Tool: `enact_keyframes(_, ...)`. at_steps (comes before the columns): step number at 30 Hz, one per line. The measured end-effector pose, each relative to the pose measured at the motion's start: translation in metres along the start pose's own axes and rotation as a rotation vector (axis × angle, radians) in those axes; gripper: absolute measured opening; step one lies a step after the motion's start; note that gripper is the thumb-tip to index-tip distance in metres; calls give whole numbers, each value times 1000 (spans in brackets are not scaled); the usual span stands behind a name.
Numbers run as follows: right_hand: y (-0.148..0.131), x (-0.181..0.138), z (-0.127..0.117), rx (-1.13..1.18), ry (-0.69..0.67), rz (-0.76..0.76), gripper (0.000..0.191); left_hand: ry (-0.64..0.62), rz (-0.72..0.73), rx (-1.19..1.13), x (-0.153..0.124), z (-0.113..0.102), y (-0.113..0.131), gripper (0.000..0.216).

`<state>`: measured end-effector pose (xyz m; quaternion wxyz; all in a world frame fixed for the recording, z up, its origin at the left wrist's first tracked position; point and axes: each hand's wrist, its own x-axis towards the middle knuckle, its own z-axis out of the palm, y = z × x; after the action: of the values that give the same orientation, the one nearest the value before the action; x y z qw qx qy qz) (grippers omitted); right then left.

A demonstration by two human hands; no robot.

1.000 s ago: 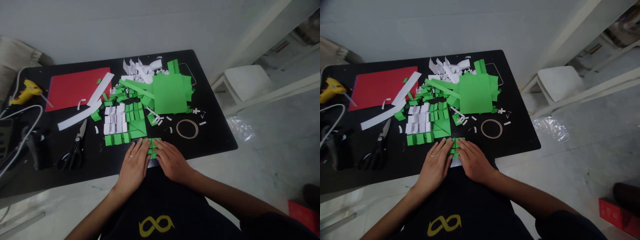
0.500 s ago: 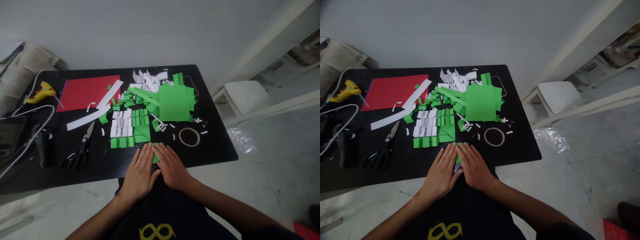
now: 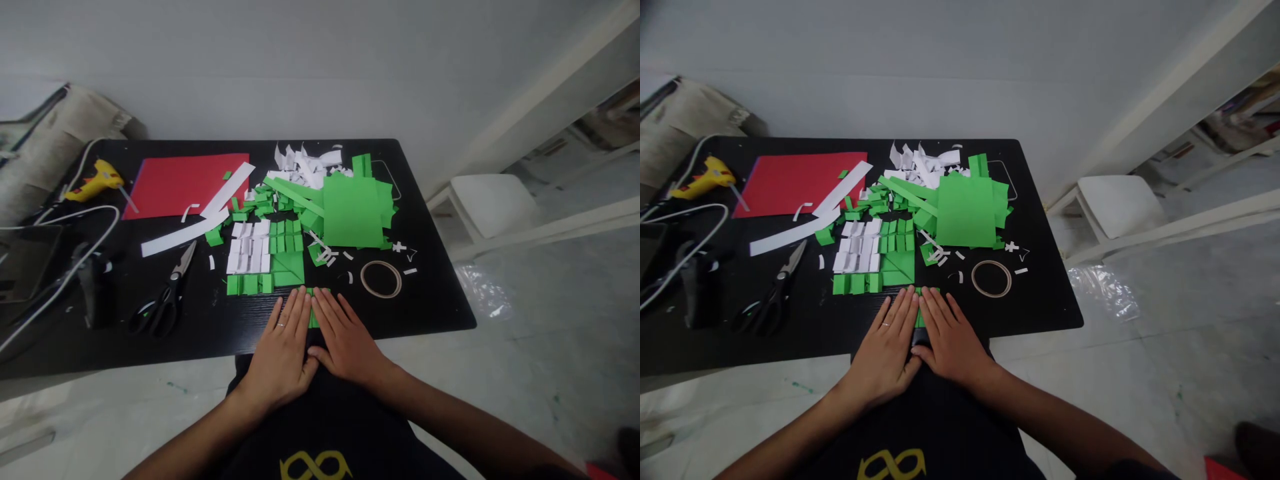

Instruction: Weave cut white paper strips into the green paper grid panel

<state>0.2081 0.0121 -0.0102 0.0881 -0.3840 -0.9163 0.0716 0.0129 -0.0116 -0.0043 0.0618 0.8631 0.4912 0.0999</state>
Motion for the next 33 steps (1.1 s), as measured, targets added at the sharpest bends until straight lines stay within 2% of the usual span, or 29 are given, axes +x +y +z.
enact_keyframes(7,-1,-1,3,-19,12,4,86,11,-20,52,0,6,3,105)
enact_keyframes(12,0,0,1,-20,39,-10,85,32,-3,88,0,9,1,102)
enact_keyframes(17,-2,-5,-1,25,90,-60,83,104,-6,81,-1,10,3,93)
enact_keyframes(19,-3,-10,1,44,139,-75,76,132,-4,85,-2,10,5,80)
enact_keyframes(22,-2,-17,3,74,265,-98,56,164,11,63,-6,6,3,64)
enact_keyframes(25,1,-19,-6,211,364,-117,44,171,81,-85,-7,-8,-6,55)
enact_keyframes(28,4,-14,-27,519,375,4,29,152,81,-363,-3,-30,-21,38)
enact_keyframes(30,7,-4,-39,721,296,192,21,112,-50,-571,2,-41,-29,23)
enact_keyframes(33,15,15,-43,774,215,382,21,61,-264,-711,12,-43,-36,25)
